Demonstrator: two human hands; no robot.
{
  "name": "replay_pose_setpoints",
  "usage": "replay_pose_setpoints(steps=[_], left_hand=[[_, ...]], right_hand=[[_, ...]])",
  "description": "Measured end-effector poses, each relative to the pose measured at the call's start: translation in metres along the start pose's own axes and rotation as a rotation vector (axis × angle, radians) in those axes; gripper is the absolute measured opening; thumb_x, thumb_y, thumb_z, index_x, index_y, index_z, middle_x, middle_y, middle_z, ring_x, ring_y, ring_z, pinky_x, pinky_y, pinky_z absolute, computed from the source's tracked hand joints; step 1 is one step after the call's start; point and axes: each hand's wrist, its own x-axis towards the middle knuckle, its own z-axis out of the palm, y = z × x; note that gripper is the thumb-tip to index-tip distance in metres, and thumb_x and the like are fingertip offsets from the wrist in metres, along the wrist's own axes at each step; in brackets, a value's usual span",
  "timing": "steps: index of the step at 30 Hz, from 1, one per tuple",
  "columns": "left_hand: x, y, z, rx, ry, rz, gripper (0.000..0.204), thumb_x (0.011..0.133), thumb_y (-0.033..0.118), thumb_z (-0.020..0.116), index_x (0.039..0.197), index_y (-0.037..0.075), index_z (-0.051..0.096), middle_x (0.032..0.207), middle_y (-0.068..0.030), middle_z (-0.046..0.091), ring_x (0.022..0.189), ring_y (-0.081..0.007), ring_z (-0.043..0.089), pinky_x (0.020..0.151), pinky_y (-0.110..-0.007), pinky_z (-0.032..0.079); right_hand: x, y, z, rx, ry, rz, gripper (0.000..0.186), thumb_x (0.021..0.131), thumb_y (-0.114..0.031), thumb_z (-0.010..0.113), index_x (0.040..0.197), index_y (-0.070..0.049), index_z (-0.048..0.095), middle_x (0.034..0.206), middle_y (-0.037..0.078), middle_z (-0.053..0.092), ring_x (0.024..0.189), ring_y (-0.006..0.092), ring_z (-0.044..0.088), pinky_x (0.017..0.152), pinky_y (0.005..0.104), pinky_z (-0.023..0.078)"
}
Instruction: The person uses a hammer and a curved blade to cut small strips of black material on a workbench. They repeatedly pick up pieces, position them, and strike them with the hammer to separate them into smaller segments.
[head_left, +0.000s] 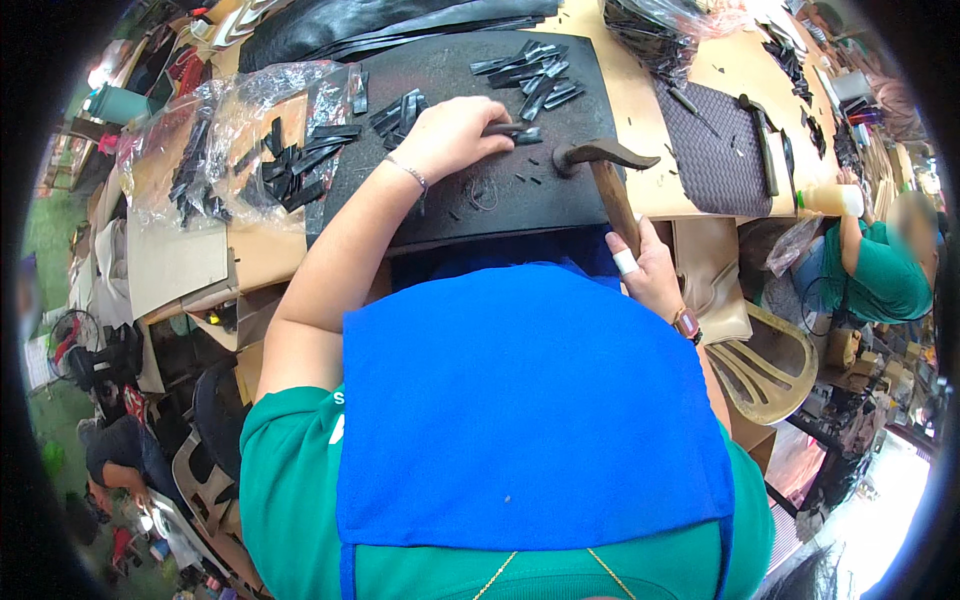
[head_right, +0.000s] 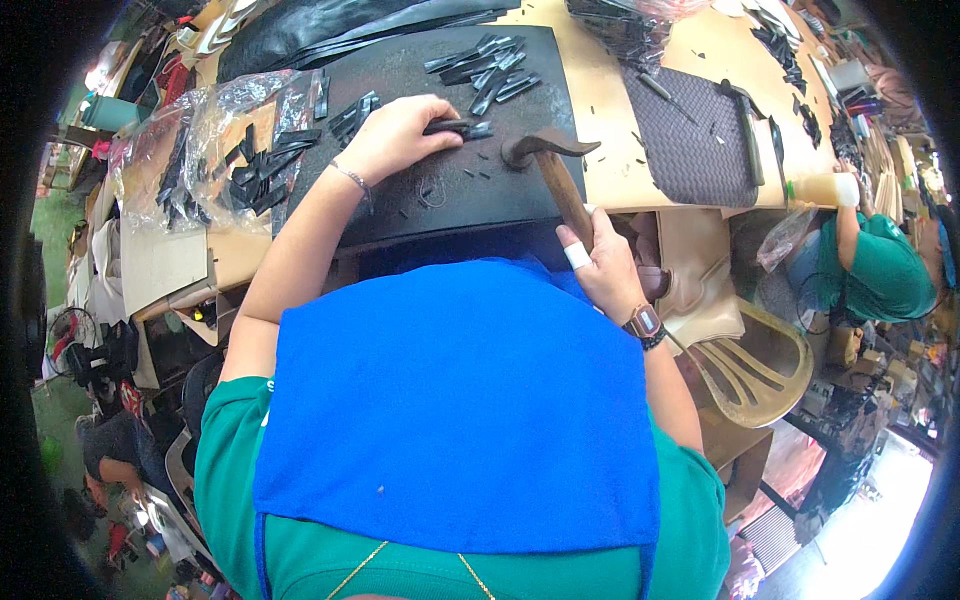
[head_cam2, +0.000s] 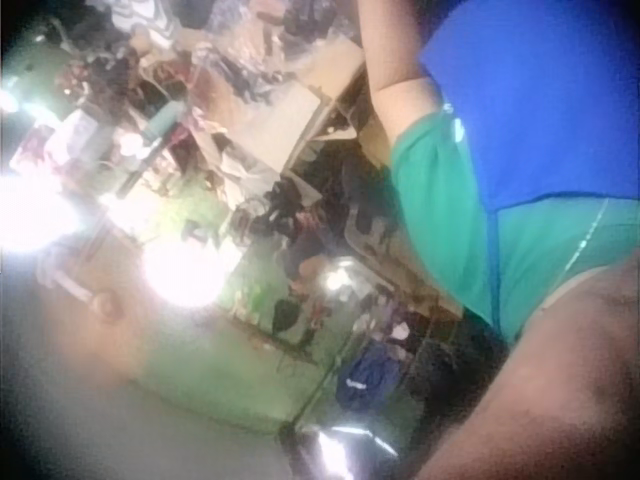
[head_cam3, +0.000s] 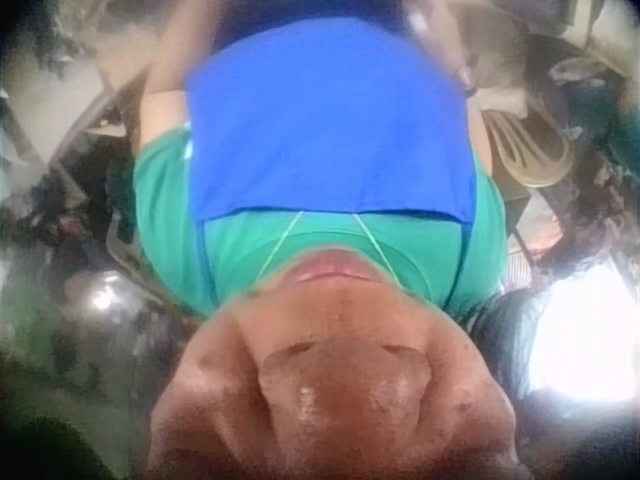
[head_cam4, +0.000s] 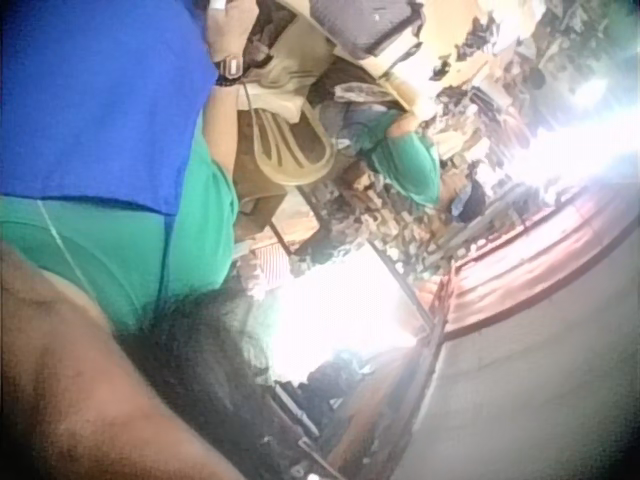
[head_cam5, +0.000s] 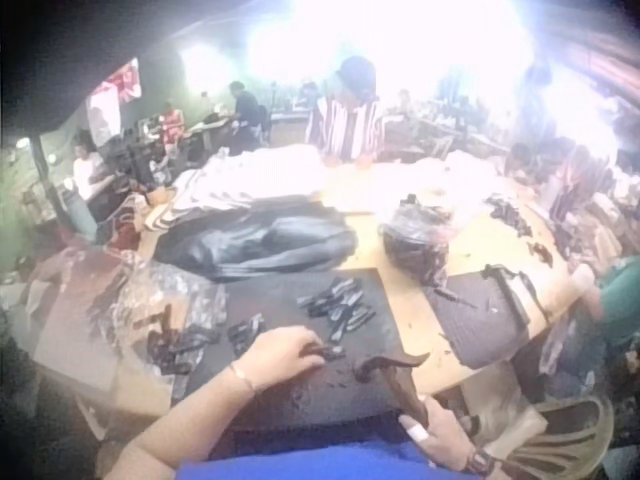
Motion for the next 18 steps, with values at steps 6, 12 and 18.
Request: replay_pose_setpoints(steps=[6, 12, 18], left_hand=[[0.033, -0.022, -0.001, 0.176, 0.314, -0.046, 0.026, 0.088, 0.04, 0.066, 0.101, 0.017, 0.067, 0.104, -0.0026, 0.066, 0.095, -0.0287, 0.066, 0.077, -0.041, 0.054], [-0.023, -0.069, -0.063, -0.03, 0.135, 0.014, 0.032, 0.085, 0.02, 0.066, 0.111, 0.002, 0.067, 0.106, -0.0149, 0.069, 0.1, -0.0269, 0.066, 0.09, -0.036, 0.051], [-0.076, -0.062, -0.067, 0.013, -0.04, -0.091, 0.03, 0.083, 0.015, 0.071, 0.109, 0.001, 0.067, 0.101, -0.0142, 0.066, 0.099, -0.0288, 0.064, 0.092, -0.036, 0.048]], right_hand=[[0.003, 0.002, 0.001, -0.021, 0.018, -0.006, 0.041, 0.096, -0.031, 0.062, 0.12, 0.001, 0.053, 0.092, 0.023, 0.069, 0.084, 0.0324, 0.069, 0.075, 0.0385, 0.052], [0.002, -0.004, 0.003, -0.103, 0.031, -0.08, 0.037, 0.097, -0.03, 0.061, 0.118, 0.0, 0.052, 0.089, 0.026, 0.068, 0.083, 0.0424, 0.068, 0.072, 0.045, 0.052], [0.014, -0.026, 0.015, -0.25, -0.092, -0.192, 0.037, 0.096, -0.03, 0.061, 0.12, -0.004, 0.049, 0.088, 0.028, 0.066, 0.084, 0.0472, 0.065, 0.07, 0.0515, 0.051]])
